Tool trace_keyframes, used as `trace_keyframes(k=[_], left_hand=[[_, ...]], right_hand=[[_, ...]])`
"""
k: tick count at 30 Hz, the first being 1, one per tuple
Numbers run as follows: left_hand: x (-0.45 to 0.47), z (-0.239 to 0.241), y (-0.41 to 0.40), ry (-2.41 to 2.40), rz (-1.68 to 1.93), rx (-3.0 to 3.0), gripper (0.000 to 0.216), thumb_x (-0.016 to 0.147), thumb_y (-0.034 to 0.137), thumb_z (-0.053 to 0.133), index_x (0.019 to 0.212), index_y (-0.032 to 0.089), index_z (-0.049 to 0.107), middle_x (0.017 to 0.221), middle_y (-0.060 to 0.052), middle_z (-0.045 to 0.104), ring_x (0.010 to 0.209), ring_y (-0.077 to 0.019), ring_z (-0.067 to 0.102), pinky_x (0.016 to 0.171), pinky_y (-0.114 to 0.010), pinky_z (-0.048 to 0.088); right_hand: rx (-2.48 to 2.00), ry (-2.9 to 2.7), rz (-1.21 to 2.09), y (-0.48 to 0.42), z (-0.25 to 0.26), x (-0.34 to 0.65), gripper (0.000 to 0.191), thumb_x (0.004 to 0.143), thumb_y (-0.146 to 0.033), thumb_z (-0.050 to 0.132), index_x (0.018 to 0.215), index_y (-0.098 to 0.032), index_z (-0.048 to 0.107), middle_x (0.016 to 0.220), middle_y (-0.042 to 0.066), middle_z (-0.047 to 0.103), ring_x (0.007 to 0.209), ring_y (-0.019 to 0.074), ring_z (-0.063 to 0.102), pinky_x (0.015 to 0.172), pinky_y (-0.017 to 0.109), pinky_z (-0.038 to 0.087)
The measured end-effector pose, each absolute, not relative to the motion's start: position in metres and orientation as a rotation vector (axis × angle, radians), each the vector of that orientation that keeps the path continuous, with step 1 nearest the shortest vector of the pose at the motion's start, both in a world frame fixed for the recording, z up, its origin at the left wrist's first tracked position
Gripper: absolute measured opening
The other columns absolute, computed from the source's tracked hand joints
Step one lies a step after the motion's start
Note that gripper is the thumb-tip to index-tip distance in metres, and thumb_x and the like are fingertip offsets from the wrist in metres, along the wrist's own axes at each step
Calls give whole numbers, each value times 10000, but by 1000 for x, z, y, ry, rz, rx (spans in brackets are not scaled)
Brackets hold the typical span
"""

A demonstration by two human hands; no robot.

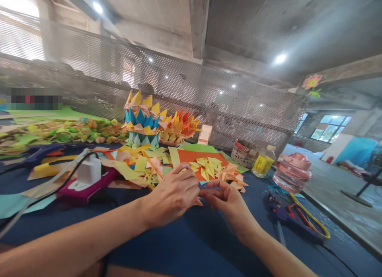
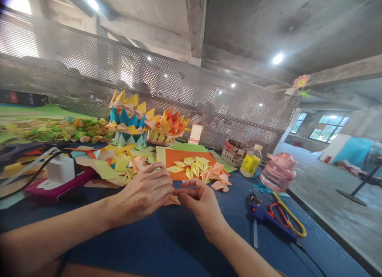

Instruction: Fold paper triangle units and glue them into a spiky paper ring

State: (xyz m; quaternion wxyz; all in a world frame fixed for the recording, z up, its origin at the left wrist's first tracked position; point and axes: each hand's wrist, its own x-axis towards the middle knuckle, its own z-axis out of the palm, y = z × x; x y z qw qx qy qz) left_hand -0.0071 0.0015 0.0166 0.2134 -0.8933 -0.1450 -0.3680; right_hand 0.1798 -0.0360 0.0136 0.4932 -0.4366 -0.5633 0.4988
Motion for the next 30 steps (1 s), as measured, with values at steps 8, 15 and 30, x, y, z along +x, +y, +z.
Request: trace_keyframes(k=[8, 15, 30], left_hand=[[-13, 24, 10, -723, -1279, -2572, 164, 893, 150, 419, 750, 157, 501, 703, -6, 540, 688, -159, 474, 718, -328, 356], [-6, 22, -10, -379, -1277, -2755, 247, 928, 125, 307, 739, 157, 462, 679, -24, 500, 647, -160, 429, 655, -315, 360], [-6, 20, -13, -256, -1202, -3012, 313, 815, 29, 473, 1072, 173, 577, 1057, -86, 597, 958, -196, 552, 878, -379, 425]], right_hand=[[-1092, -1356, 1178, -42, 21, 178, 406, 646, -381, 806, 882, -177, 547, 738, 21, 713, 608, 105, 537, 551, 222, 344], [-1081, -1401, 1018, -38, 24, 183, 298, 737, -382, 715, 884, -182, 551, 782, 30, 693, 560, 92, 471, 515, 224, 358], [-1654, -2016, -233, -17, 66, 270, 211, 833, -353, 516, 890, -202, 652, 925, 81, 698, 823, 227, 630, 720, 347, 460]])
